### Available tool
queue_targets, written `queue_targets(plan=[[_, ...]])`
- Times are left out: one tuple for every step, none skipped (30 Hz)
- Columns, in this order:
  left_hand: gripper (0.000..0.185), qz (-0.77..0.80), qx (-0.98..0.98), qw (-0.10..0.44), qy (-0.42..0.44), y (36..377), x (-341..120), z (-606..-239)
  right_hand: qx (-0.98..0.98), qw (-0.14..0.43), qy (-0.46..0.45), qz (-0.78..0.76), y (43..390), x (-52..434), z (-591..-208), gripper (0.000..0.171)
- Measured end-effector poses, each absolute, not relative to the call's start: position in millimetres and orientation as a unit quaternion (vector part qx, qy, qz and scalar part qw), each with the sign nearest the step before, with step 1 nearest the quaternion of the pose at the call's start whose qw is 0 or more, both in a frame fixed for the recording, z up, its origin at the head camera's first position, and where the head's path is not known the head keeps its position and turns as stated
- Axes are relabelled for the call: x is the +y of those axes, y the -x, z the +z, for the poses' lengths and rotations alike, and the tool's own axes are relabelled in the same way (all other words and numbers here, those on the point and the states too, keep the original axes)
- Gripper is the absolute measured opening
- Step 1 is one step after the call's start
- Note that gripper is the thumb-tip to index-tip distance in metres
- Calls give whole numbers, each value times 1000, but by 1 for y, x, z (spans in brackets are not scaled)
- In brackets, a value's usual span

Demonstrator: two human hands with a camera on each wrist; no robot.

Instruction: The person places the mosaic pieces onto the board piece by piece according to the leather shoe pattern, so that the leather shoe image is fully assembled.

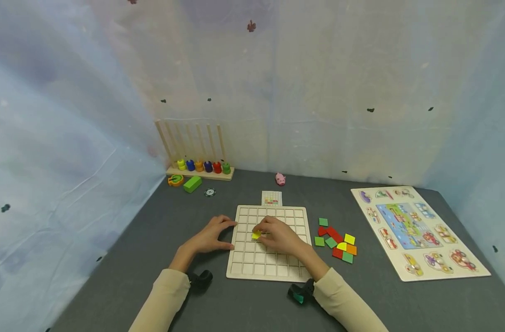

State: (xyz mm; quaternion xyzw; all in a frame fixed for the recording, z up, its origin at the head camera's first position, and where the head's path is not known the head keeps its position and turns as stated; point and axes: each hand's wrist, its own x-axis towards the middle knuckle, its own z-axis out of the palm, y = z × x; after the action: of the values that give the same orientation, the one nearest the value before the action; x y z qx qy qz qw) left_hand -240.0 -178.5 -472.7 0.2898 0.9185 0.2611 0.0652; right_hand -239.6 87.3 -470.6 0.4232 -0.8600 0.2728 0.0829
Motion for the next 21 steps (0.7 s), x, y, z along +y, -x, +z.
queue_targets(plan=[[67,263,918,65,-290,240,-178,-473,-858,82,-426,274,239,84,-470,20],[66,263,918,65,-291,240,-178,-473,-857,84,-429,272,239,81,-471,19],[66,265,917,66,-291,240,-179,-474,-857,86,-431,270,239,78,-472,19],[66,266,917,66,-291,239,-179,-474,-857,89,-432,267,239,76,-473,18],[66,264,917,64,-292,239,-179,-475,-857,92,-432,267,239,73,-474,18],[66,265,917,63,-292,239,-179,-475,-858,94,-429,267,239,72,-475,18],[66,265,917,62,-292,239,-180,-476,-859,99,-427,265,240,70,-476,17],[66,267,916,63,-291,239,-180,-475,-861,103,-424,262,240,69,-477,17],[66,268,916,63,-291,239,-180,-475,-862,105,-421,262,241,68,-478,16],[66,268,916,62,-291,239,-180,-475,-863,106,-418,263,241,67,-478,16],[66,269,916,63,-291,239,-180,-475,-864,106,-415,264,241,67,-479,15],[67,269,916,63,-290,239,-181,-475,-865,105,-414,265,241,66,-479,14],[67,269,916,62,-290,239,-181,-476,-866,103,-412,265,241,66,-479,13],[67,270,916,62,-290,239,-181,-476,-867,101,-410,266,241,66,-479,12],[67,269,917,60,-289,239,-181,-476,-866,100,-410,267,241,66,-479,11],[67,269,917,59,-288,239,-181,-476,-866,100,-411,266,241,67,-478,10],[67,270,917,57,-288,239,-180,-477,-866,100,-411,265,241,67,-478,9],[66,269,917,55,-288,239,-180,-477,-865,102,-413,265,242,68,-478,8],[66,271,917,54,-288,239,-180,-476,-864,104,-415,264,242,68,-478,7],[66,271,917,53,-287,238,-179,-476,-863,107,-417,264,242,69,-478,6],[66,272,917,52,-287,238,-179,-476,-862,110,-418,263,242,69,-478,5]])
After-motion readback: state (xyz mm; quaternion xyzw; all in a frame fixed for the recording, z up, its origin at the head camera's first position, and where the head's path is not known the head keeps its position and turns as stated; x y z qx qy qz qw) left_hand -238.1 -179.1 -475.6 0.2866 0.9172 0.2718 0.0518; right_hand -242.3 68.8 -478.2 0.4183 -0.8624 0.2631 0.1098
